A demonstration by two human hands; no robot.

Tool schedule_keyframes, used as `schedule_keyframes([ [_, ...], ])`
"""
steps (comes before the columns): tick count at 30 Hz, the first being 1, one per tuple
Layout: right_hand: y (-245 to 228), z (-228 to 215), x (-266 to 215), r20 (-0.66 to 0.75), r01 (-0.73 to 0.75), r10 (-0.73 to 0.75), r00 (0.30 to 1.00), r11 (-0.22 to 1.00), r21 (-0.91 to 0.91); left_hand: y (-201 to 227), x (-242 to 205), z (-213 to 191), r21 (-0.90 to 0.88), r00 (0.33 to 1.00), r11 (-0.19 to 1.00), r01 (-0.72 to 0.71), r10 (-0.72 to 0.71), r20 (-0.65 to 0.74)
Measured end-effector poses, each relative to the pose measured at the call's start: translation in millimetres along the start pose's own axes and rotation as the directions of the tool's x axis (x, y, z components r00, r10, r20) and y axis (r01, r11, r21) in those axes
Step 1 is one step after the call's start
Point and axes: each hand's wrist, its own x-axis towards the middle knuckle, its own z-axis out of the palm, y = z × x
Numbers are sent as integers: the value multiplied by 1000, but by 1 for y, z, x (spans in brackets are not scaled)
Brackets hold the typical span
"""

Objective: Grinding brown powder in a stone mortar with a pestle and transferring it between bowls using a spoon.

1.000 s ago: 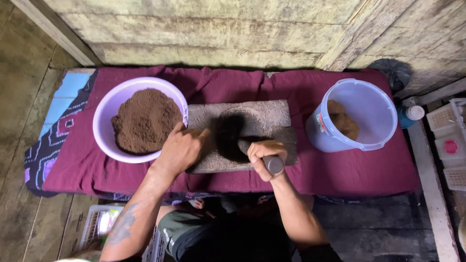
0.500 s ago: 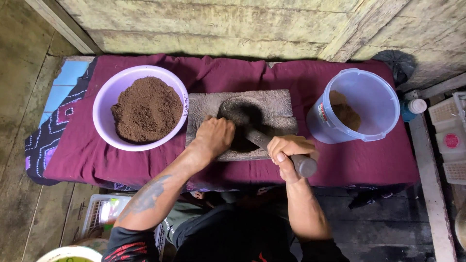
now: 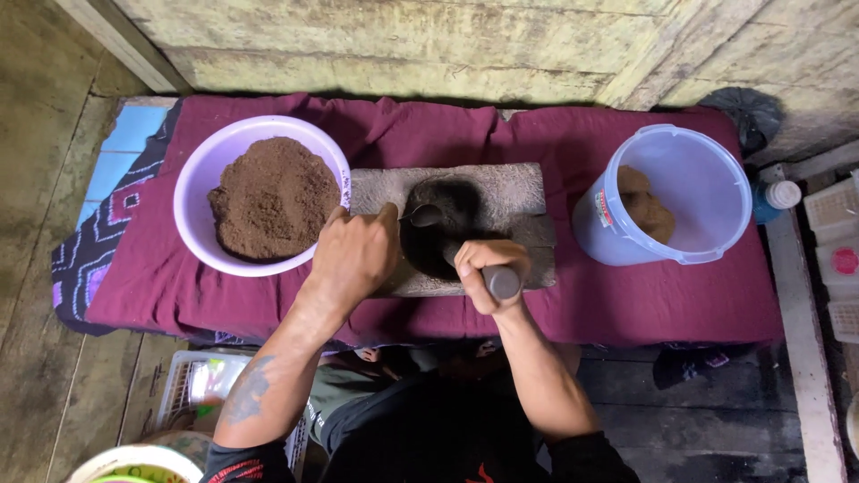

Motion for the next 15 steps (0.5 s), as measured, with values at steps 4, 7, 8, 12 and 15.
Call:
schedule_keyframes([
  [4, 3, -8, 1, -114, 127, -129, 985, 992, -25, -4, -19, -5, -1, 999, 999, -33, 33, -12],
  [7, -5, -20, 0, -160, 160, -162, 974, 987, -23, 9, -20, -15, -17, 993, 995, -101, 102, 55],
  [8, -8, -25, 1, -169, 160, -164, 972, 986, -37, 16, -17, -20, -21, 987, 991, -134, 135, 91],
  [12, -46, -29, 21, -142, 136, -141, 980, 990, -43, 5, 7, 40, 11, 976, 982, -191, 189, 107],
  [15, -76, -27, 32, -107, 106, -112, 988, 993, -59, 3, 21, 59, 33, 964, 973, -229, 222, 145],
])
